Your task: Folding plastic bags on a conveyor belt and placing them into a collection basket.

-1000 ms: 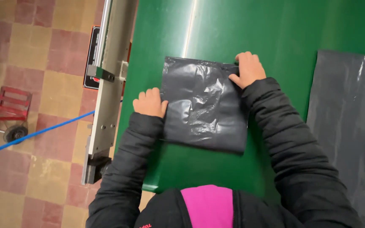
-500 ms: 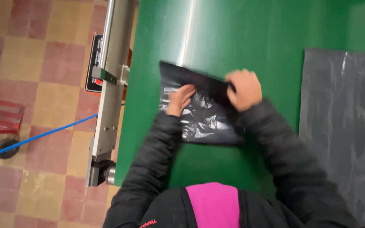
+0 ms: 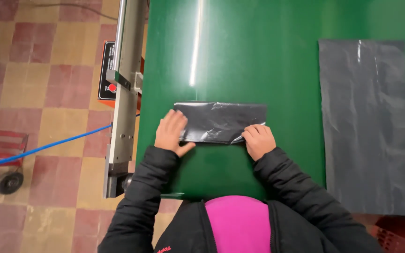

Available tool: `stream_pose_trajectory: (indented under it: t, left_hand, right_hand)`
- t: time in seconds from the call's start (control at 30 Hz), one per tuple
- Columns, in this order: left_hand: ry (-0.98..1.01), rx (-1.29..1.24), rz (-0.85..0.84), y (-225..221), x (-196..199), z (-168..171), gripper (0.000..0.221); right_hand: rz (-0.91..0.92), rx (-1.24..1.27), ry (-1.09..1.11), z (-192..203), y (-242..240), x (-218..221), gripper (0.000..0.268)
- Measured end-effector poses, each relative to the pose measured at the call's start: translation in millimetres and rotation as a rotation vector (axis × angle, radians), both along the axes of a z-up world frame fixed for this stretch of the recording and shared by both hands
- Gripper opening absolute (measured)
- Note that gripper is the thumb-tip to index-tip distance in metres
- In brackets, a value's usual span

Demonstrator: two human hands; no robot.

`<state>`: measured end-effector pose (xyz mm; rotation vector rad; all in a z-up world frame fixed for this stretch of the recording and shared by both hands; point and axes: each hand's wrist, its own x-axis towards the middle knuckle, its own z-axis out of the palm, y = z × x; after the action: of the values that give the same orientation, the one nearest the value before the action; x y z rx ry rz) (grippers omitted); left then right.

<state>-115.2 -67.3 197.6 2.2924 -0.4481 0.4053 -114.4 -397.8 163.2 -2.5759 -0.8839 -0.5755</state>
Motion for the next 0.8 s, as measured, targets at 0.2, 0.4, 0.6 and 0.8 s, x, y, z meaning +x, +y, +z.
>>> stream_pose_trajectory:
  t: [0.2, 0.4, 0.6, 0.8]
  left_hand:
    - [0.017, 0.796, -0.329, 1.6, -5.7, -84.9, 0.014]
    - [0.599, 0.337, -0.73, -58.5, 3.1, -15.1, 0.027]
    - [0.966, -0.237, -0.315, -64.1, 62.7, -105.0, 0.039]
    - [0.373, 0.199, -0.022, -105.2, 42.6, -124.9, 0.042]
  right_hand:
    - [0.253, 0.118, 0.218, 39.8, 68.0, -21.0, 0.063]
    - [0.285, 0.279, 0.643, -34.4, 49.9, -76.8, 0.039]
    - [-0.151, 1.671, 1.178, -93.4, 17.7, -69.2, 0.037]
    - [-0.15, 1.935, 1.396, -102.9, -2.7, -47.2, 0.04]
